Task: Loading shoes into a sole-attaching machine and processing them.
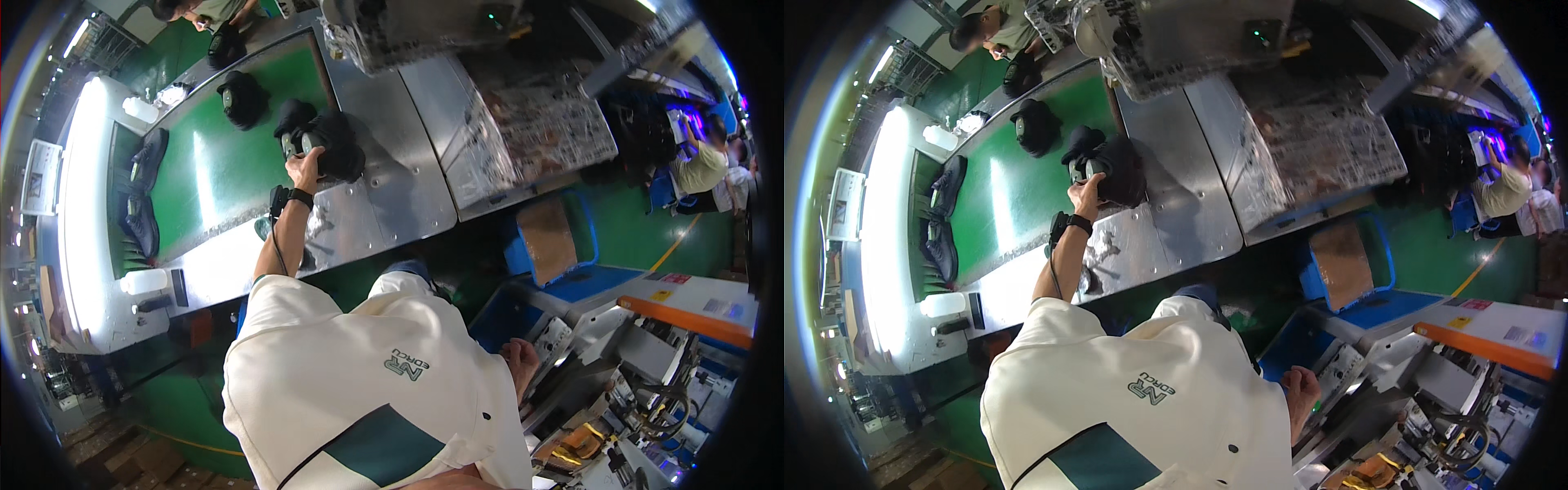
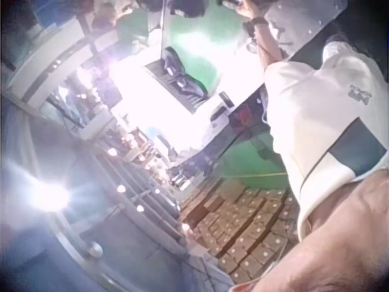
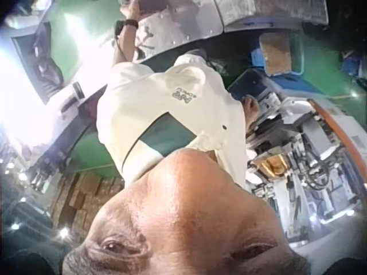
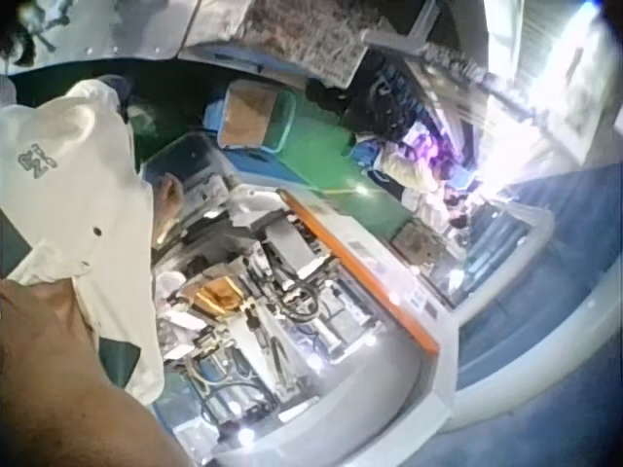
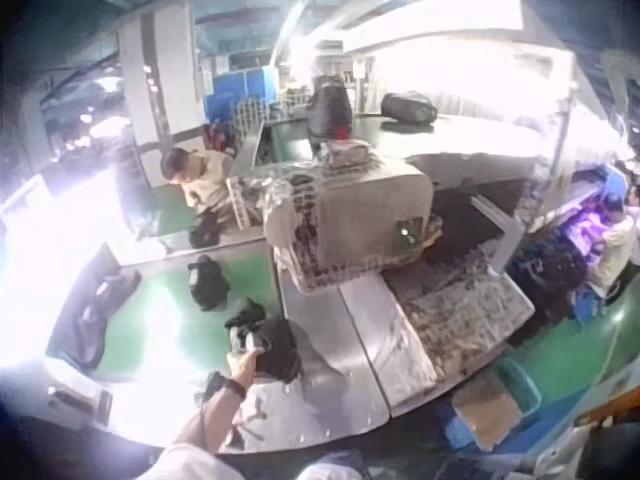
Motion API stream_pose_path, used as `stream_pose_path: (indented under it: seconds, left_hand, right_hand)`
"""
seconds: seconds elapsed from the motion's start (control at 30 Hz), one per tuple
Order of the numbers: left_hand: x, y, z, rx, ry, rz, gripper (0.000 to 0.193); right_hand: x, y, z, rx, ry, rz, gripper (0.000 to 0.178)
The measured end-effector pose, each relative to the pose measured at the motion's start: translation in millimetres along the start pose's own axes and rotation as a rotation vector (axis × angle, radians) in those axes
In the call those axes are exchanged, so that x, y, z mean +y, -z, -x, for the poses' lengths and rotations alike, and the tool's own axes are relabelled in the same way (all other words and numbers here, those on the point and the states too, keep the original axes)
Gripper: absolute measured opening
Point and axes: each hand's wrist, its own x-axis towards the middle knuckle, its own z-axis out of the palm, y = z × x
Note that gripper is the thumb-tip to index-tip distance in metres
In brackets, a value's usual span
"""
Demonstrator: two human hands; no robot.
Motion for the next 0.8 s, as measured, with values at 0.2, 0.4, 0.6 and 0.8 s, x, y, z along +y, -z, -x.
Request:
stream_pose_path:
  seconds: [0.2, 0.4, 0.6, 0.8]
  left_hand:
    - [-39.6, -23.8, -50.8, 0.03, -0.383, -0.567, 0.062]
    - [-38.1, -34.5, -41.2, 0.015, -0.316, -0.542, 0.062]
    - [-24.2, -29.7, -45.0, 0.005, -0.099, -0.664, 0.07]
    - [31.8, -32.3, -59.4, 0.021, -0.658, -0.417, 0.073]
  right_hand:
    - [-127.7, -38.4, -72.6, 0.006, 0.326, 0.153, 0.013]
    - [-362.2, -68.6, -121.7, 0.15, 0.913, 0.321, 0.01]
    - [-628.0, -175.0, -165.5, 0.147, 1.349, 0.286, 0.03]
    - [-780.1, -342.8, -141.8, 0.216, 1.34, 0.736, 0.069]
